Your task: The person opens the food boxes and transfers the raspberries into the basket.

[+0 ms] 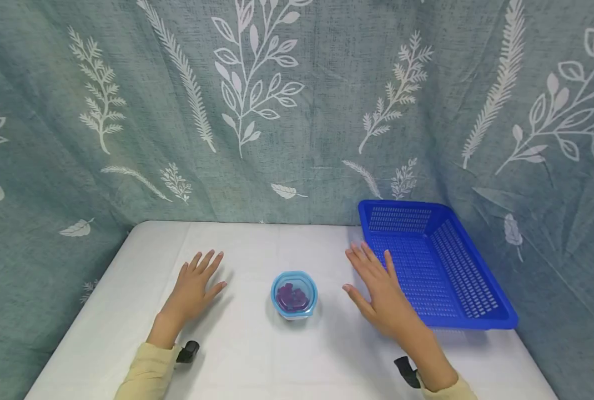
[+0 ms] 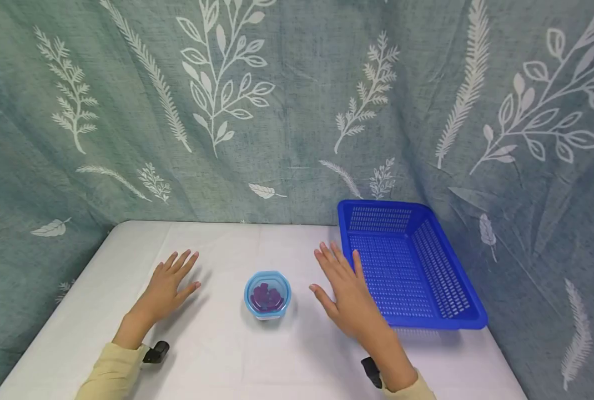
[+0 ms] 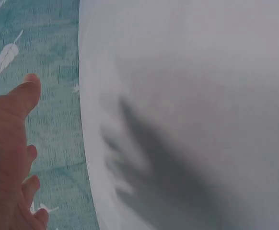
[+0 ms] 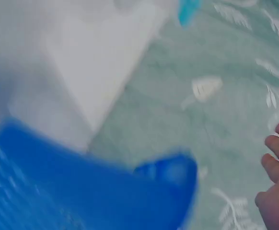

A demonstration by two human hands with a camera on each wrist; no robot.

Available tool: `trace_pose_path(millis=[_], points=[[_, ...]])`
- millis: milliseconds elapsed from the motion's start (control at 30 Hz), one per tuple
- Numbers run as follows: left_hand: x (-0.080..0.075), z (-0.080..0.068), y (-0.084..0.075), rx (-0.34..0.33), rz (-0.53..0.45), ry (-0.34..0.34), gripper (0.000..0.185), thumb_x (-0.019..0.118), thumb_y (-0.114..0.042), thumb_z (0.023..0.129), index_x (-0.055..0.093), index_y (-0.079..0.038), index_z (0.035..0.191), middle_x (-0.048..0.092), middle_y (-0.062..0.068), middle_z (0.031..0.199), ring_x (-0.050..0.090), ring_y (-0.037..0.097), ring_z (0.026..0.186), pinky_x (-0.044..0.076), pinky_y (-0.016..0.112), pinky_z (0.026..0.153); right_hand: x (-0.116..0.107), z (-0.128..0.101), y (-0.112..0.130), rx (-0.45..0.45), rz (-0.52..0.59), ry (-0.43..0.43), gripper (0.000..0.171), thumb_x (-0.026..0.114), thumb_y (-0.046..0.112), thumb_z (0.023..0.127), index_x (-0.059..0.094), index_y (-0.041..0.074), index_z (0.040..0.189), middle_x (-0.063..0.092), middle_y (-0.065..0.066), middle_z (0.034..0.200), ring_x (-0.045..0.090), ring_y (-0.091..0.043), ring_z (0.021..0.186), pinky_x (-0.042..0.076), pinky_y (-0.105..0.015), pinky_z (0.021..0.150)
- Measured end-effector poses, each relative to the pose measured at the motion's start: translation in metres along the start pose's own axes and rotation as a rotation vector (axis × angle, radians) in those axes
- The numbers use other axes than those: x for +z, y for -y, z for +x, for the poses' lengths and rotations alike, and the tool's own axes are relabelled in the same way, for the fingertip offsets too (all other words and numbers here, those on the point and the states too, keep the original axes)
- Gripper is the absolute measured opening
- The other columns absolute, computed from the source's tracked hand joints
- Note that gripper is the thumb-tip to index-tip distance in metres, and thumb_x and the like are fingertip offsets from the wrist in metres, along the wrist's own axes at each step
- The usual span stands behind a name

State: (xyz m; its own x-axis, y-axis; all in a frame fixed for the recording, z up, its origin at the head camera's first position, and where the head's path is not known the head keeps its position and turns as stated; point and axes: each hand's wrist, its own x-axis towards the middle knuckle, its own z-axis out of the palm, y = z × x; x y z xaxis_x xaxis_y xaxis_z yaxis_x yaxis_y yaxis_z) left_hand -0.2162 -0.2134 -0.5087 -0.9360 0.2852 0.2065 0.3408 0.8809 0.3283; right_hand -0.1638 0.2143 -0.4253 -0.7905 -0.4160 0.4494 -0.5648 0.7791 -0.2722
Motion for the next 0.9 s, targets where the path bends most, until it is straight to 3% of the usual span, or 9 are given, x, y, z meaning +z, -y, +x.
trace_pose_path(millis=[233, 400, 533, 667, 900], points=[[0.022, -0.006, -0.026, 0.082, -0.028, -0.016, 0.075, 0.068, -0.037, 0.097, 0.035, -0.009, 0.159, 0.033, 0.02, 0.163, 0.025, 0.047, 0.15, 0.022, 0.071, 0.119, 0.041, -0.007, 0.015, -0.037, 0.065, 0.095, 0.066, 0.061, 0.033, 0.102, 0.034, 0.016, 0.16, 0.031, -0.006, 0.166, 0.021, -0.03, 0.156, -0.006, -0.053, 0.128], [0.037, -0.011, -0.046, 0.145, -0.139, 0.017, 0.082, 0.077, -0.027, 0.091, 0.035, -0.003, 0.157, 0.039, 0.023, 0.158, 0.03, 0.048, 0.148, 0.025, 0.067, 0.121, 0.066, -0.012, 0.02, -0.05, 0.146, 0.225, 0.069, 0.062, 0.033, 0.102, 0.032, 0.014, 0.16, 0.026, -0.005, 0.168, 0.016, -0.025, 0.157, -0.006, -0.047, 0.129], [0.048, -0.011, -0.059, 0.124, -0.269, 0.094, 0.088, 0.079, -0.023, 0.089, 0.031, -0.002, 0.159, 0.037, 0.021, 0.16, 0.027, 0.045, 0.151, 0.023, 0.059, 0.124, 0.081, -0.015, 0.021, -0.072, 0.168, 0.263, 0.07, 0.065, 0.03, 0.1, 0.033, 0.011, 0.159, 0.028, -0.006, 0.167, 0.02, -0.028, 0.156, -0.004, -0.045, 0.13], [0.058, -0.011, -0.069, 0.073, -0.389, 0.146, 0.093, 0.081, -0.024, 0.087, 0.027, -0.003, 0.16, 0.034, 0.021, 0.162, 0.026, 0.043, 0.152, 0.024, 0.057, 0.124, 0.089, -0.015, 0.022, -0.083, 0.168, 0.282, 0.07, 0.067, 0.028, 0.099, 0.035, 0.012, 0.159, 0.03, -0.006, 0.166, 0.021, -0.028, 0.156, 0.004, -0.053, 0.129], [0.07, -0.003, -0.086, 0.107, -0.583, 0.134, 0.104, 0.089, -0.023, 0.079, 0.028, -0.001, 0.159, 0.039, 0.019, 0.16, 0.035, 0.039, 0.148, 0.029, 0.056, 0.122, 0.093, -0.009, 0.022, -0.104, 0.164, 0.319, 0.066, 0.066, 0.027, 0.1, 0.037, 0.012, 0.158, 0.032, -0.006, 0.165, 0.02, -0.026, 0.156, 0.011, -0.058, 0.127]])
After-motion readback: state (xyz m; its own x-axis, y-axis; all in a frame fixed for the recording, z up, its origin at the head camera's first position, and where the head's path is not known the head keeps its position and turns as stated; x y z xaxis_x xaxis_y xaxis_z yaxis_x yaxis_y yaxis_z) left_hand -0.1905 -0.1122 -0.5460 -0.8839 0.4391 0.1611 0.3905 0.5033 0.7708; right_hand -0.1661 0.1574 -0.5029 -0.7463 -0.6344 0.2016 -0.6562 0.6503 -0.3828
